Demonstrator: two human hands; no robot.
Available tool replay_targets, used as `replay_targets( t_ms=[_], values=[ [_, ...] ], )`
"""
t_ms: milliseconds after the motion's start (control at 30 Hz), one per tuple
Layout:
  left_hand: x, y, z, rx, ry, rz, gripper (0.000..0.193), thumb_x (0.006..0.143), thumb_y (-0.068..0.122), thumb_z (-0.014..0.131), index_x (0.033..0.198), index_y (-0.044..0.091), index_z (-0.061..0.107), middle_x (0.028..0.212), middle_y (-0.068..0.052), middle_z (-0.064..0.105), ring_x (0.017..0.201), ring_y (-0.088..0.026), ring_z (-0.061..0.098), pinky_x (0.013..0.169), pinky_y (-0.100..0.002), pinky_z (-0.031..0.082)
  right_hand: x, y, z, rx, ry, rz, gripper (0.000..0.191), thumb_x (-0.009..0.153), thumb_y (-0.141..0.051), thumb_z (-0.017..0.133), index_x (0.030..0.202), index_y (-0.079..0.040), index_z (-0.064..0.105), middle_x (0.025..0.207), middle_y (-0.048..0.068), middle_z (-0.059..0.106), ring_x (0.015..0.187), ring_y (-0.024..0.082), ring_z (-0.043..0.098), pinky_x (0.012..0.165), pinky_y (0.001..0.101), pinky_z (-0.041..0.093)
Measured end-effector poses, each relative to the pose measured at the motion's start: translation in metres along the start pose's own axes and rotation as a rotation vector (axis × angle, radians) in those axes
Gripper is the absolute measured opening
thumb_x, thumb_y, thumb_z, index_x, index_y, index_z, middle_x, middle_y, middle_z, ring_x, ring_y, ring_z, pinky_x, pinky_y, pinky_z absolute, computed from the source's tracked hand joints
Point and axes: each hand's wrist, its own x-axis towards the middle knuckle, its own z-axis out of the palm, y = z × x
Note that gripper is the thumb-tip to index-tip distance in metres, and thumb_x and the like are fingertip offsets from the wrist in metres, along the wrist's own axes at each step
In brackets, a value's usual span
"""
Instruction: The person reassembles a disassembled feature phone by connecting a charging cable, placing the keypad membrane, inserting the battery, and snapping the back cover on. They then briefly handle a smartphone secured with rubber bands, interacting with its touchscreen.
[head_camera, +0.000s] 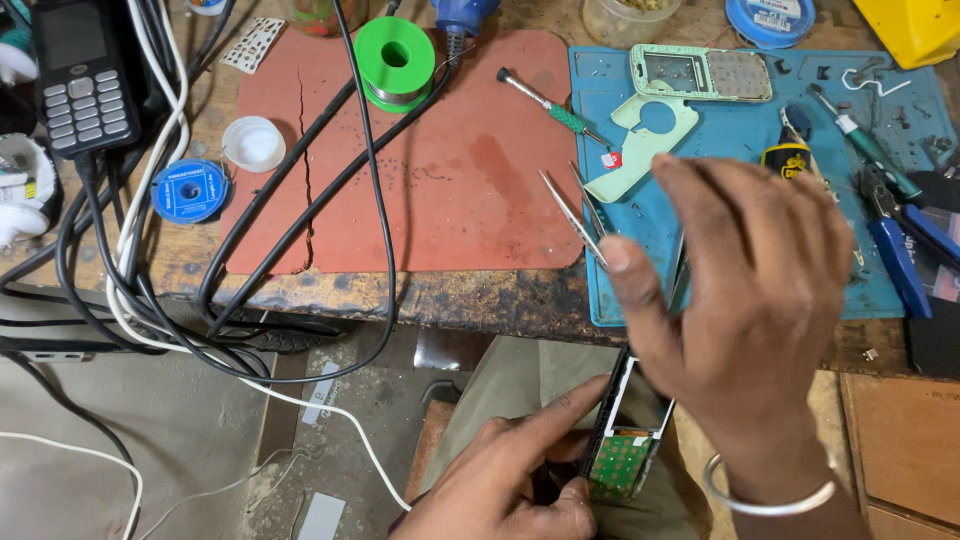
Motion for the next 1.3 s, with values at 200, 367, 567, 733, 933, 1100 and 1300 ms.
replay_targets(
  t_ms=[200,367,567,733,933,1100,1300],
  values=[
    [-0.005,-0.023,0.005,-0.644,0.076,-0.015,0.088,0.086,-0.011,0.055,0.169,0.006,0.032,0.083,0.004,0.049,0.073,-0.004,0.047,0.069,-0.02,0.041,0.044,0.1,0.015,-0.067,-0.127,-0.103,0.037,0.109,-0.031,0.058,0.133,-0.003,0.063,0.128,0.017,0.068,0.12,0.035,0.061,0.107,0.0488,0.044],
    [-0.006,-0.039,-0.009,-0.68,0.053,0.133,0.087,0.086,-0.01,0.055,0.167,0.002,0.026,0.088,-0.003,0.064,0.073,-0.005,0.051,0.07,-0.022,0.042,0.09,0.165,0.056,-0.134,-0.34,-0.258,0.077,0.073,-0.031,0.079,0.143,-0.004,0.06,0.127,0.023,0.067,0.121,0.041,0.063,0.103,0.0511,0.045],
    [-0.005,-0.044,-0.011,-0.75,0.069,0.185,0.089,0.087,-0.009,0.057,0.168,0.002,0.023,0.089,-0.002,0.063,0.072,-0.006,0.049,0.07,-0.022,0.042,0.105,0.177,0.073,-0.122,-0.489,-0.242,0.086,0.067,-0.03,0.087,0.146,-0.009,0.06,0.128,0.019,0.067,0.113,0.04,0.065,0.099,0.0483,0.051],
    [-0.002,-0.044,-0.013,-0.716,0.123,0.225,0.089,0.088,-0.009,0.058,0.168,0.001,0.023,0.098,-0.005,0.066,0.079,-0.006,0.052,0.075,-0.022,0.043,0.097,0.172,0.061,-0.183,-0.428,-0.136,0.086,0.063,-0.027,0.093,0.141,-0.005,0.065,0.128,0.02,0.065,0.108,0.038,0.067,0.089,0.047,0.055],
    [-0.001,-0.038,-0.014,-0.738,0.231,0.214,0.086,0.088,-0.009,0.055,0.166,0.002,0.021,0.119,-0.015,0.071,0.093,-0.01,0.063,0.079,-0.023,0.048,0.084,0.149,0.027,0.013,-0.326,-0.097,0.078,0.066,-0.017,0.085,0.138,0.004,0.063,0.119,0.026,0.064,0.107,0.038,0.066,0.087,0.0471,0.055],
    [0.0,-0.034,-0.019,-0.642,0.39,0.263,0.082,0.085,-0.01,0.051,0.162,-0.001,0.022,0.121,-0.019,0.072,0.105,-0.016,0.07,0.09,-0.029,0.054,0.05,0.093,-0.007,-0.004,-0.339,-0.127,0.084,0.065,-0.029,0.088,0.14,0.0,0.062,0.115,0.025,0.068,0.107,0.041,0.065,0.088,0.0489,0.054],
    [0.001,-0.038,-0.019,-0.639,0.404,0.376,0.082,0.09,-0.013,0.05,0.167,-0.004,0.023,0.125,-0.021,0.07,0.102,-0.017,0.066,0.091,-0.03,0.053,0.027,0.011,0.0,0.121,-0.367,-0.081,0.076,0.074,-0.031,0.083,0.14,-0.003,0.06,0.101,0.016,0.071,0.097,0.034,0.065,0.087,0.0481,0.052]
  ],
)
